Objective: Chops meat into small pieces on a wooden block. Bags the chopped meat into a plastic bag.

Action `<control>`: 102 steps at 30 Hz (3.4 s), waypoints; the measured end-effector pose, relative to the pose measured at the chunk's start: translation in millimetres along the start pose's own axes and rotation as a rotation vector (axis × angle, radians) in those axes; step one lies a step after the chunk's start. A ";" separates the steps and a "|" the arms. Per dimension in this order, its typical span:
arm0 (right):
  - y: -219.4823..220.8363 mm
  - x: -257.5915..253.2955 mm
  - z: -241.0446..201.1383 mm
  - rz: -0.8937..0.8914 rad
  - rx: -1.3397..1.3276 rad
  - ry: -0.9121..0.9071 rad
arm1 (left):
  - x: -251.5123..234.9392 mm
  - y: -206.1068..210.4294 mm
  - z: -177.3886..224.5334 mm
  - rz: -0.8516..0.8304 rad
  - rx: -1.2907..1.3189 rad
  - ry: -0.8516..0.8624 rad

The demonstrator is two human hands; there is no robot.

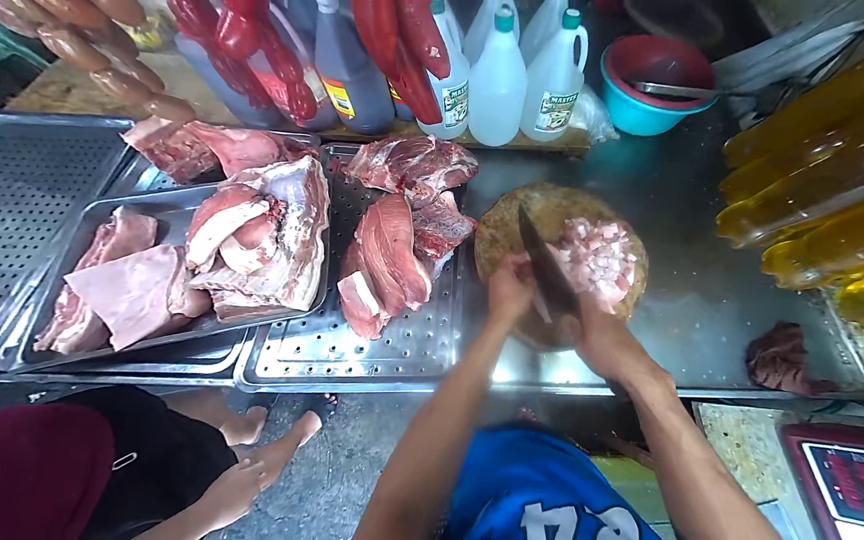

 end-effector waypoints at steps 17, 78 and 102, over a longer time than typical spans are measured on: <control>18.6 28.5 9.9 0.765 -0.265 -0.290 | 8.7 -1.3 4.4 0.120 0.126 0.054; 37.1 -23.9 40.5 0.256 -0.289 0.003 | -9.5 -2.3 16.7 0.131 -0.402 0.082; -46.5 27.9 16.6 0.867 -0.190 -0.230 | 47.8 -20.2 -24.9 -0.295 -0.398 0.040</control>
Point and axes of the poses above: each hand's wrist, its own x-axis away from the middle knuckle, its own y-axis out of the palm, z = x × y, the point moved 9 cm from there along -x, towards the middle knuckle, and after that the axes turned 2 degrees about x, right-handed, at the moved point
